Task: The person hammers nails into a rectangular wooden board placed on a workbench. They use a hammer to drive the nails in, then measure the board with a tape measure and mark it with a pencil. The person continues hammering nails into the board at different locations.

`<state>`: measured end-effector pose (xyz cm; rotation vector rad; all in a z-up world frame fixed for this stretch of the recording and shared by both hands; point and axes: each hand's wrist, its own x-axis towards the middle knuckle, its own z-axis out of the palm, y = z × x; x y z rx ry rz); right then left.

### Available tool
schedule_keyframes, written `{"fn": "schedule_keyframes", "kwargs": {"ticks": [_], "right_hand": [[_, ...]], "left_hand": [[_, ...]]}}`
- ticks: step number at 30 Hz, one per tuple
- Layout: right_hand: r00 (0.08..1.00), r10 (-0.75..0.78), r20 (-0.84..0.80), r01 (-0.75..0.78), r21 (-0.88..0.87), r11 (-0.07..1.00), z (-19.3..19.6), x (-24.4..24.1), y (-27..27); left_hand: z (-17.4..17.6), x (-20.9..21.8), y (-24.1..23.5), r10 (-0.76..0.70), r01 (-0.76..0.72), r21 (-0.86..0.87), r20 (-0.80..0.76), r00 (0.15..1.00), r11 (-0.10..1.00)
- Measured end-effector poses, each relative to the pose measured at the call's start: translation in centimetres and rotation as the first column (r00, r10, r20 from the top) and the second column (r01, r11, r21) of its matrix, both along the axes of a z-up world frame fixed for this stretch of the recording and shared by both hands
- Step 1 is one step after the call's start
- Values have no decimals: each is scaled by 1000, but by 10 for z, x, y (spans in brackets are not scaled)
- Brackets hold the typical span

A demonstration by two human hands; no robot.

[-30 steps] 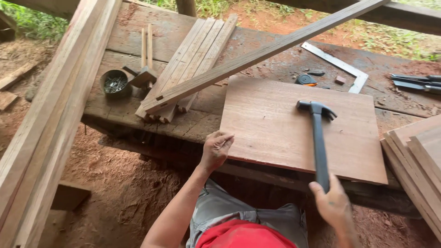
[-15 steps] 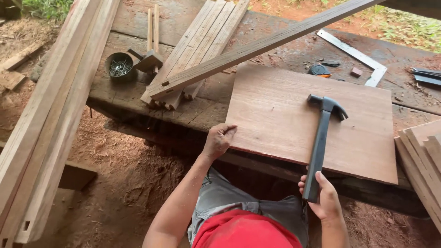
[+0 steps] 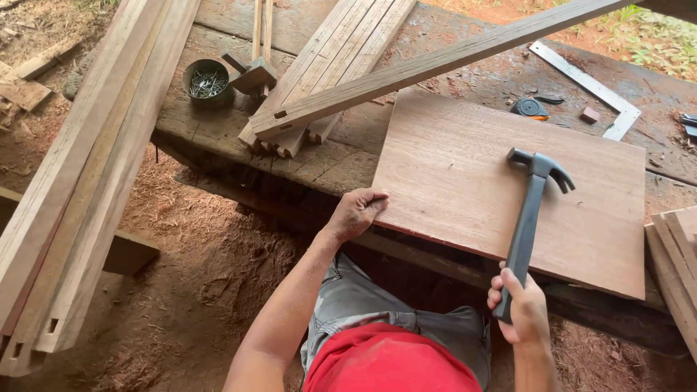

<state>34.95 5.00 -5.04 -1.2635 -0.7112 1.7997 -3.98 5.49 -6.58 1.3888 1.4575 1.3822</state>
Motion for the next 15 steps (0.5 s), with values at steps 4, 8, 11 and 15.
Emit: {"fn": "schedule_keyframes", "kwargs": {"ticks": [4, 8, 11, 15], "right_hand": [[965, -25, 262, -45, 258, 965, -4, -5, -43], [918, -15, 397, -164, 415, 895, 36, -22, -57], [892, 36, 451, -243, 412, 878, 39, -24, -52], [858, 78, 507, -299, 371, 879, 20, -34, -47]], "left_hand": [[-3, -1, 2, 21, -18, -82, 34, 999, 996], [-11, -2, 6, -66, 59, 124, 51, 997, 991], [-13, 0, 3, -61, 58, 138, 21, 998, 989], [0, -4, 7, -29, 29, 4, 128, 991, 1000]]}}
